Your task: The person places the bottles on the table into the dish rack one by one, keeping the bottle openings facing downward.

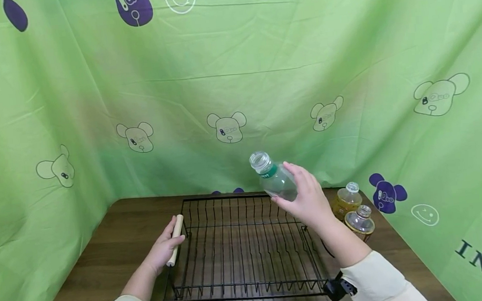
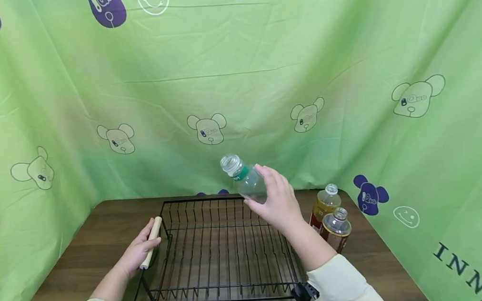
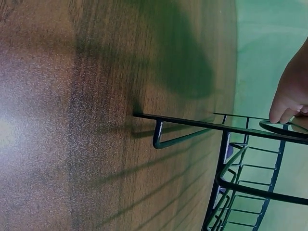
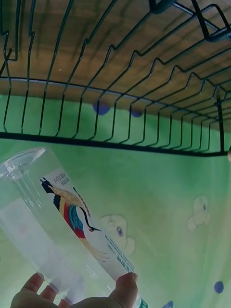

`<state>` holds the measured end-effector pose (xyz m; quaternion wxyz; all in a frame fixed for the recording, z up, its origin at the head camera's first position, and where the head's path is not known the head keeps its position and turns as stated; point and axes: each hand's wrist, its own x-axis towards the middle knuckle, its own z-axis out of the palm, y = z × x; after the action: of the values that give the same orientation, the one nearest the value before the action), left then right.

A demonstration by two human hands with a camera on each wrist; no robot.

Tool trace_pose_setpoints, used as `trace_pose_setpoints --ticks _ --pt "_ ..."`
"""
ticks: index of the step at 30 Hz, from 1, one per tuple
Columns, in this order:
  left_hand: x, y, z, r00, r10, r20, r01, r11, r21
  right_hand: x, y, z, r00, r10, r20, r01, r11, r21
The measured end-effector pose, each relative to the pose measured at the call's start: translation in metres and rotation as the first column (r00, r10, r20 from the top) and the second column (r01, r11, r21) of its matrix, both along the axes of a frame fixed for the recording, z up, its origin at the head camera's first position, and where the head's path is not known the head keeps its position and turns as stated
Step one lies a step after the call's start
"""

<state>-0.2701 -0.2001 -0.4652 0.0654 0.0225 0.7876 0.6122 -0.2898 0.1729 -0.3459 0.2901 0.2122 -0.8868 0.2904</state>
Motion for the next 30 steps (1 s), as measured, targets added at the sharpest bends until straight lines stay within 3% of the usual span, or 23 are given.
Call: trace_pose_setpoints --ticks 12,17,23,30 --pt "-0.002 0.0 0.012 1.0 0.006 -0.015 -0.008 0.995 -0.104 -0.006 -0.021 -0.013 0.997 0.073 0.022 -0.075 0.991 0.111" --pt "-0.007 0.004 0.027 0.999 0.014 -0.039 -0.018 0.995 -0.099 -0.006 -0.027 -0.017 0.996 0.084 0.041 -0.089 0.984 0.155" --pt "-0.011 0.015 0.049 0.992 0.003 -0.123 -0.019 0.991 -0.13 -0.005 -0.033 -0.019 0.989 0.121 0.086 -0.136 0.97 0.201" --pt "-0.015 0.039 0.066 0.983 -0.067 -0.172 0.042 0.989 -0.144 -0.005 -0.037 -0.022 0.981 0.145 0.127 -0.173 0.953 0.25"
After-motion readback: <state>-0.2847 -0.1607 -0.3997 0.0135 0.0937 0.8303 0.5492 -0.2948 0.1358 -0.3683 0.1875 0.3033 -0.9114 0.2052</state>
